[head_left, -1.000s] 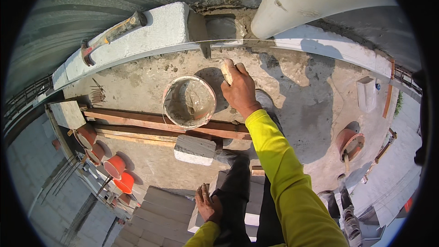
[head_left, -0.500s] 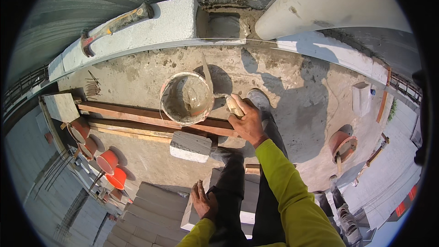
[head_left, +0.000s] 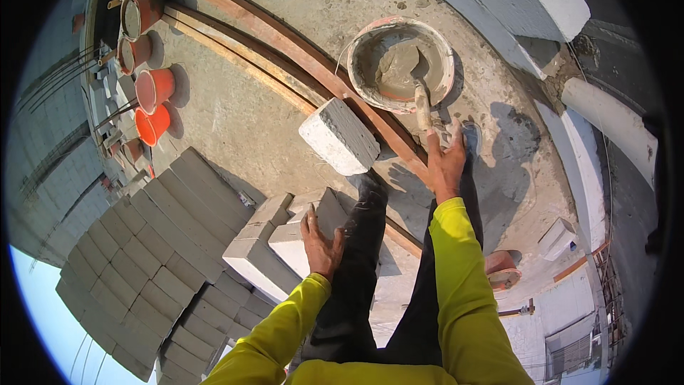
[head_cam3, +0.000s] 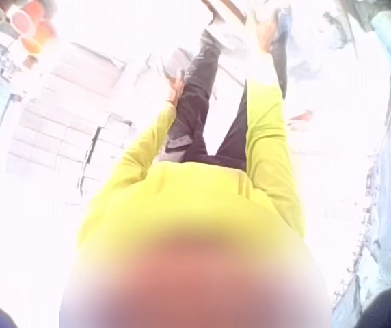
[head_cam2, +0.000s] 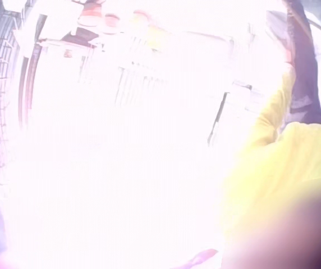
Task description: The person places white concrete blocks along a curved wall base, applies mortar with a trowel, and taps blocks into position with a hammer. The person repeatedly scoops mortar, spreads it between blocks, and adjusts alignment.
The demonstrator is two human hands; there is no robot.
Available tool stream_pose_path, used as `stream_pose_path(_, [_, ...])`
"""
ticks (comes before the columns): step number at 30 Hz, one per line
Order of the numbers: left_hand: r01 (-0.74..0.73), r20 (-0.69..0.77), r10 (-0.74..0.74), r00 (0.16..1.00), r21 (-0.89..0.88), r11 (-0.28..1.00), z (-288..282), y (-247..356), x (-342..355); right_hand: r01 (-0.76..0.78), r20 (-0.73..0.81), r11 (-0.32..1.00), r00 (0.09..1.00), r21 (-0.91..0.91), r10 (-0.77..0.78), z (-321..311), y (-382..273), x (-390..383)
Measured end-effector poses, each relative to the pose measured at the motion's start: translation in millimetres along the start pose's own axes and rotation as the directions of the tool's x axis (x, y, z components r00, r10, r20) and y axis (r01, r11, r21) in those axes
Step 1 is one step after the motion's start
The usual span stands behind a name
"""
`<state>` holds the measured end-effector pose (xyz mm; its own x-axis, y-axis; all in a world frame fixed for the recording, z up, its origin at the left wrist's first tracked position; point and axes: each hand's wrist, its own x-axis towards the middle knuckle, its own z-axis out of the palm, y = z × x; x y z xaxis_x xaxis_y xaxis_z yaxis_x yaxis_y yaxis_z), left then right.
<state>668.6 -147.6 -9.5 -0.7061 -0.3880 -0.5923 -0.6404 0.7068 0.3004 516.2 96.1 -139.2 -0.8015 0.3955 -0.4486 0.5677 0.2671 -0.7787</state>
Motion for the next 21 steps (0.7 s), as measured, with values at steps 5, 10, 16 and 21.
stream_pose_path(5, [0.268,-0.092,-0.408,0.908,-0.622,0.736,93,-59,145,0.001,0.499,0.992,0.864,-0.123,0.061,31,17,-68])
stream_pose_path(10, [0.529,0.423,-0.379,0.823,-0.814,0.240,107,-76,224,0.168,0.764,0.943,0.635,-0.286,0.118,124,38,-32])
stream_pose_path(16, [0.455,0.366,-0.271,0.890,-0.730,0.509,75,-55,186,-0.171,0.761,0.985,0.636,-0.025,0.129,131,26,-24])
stream_pose_path(21, [0.460,0.463,-0.013,0.886,-0.878,0.133,24,-8,104,-0.832,0.835,0.537,0.392,0.143,0.386,12,-14,-73])
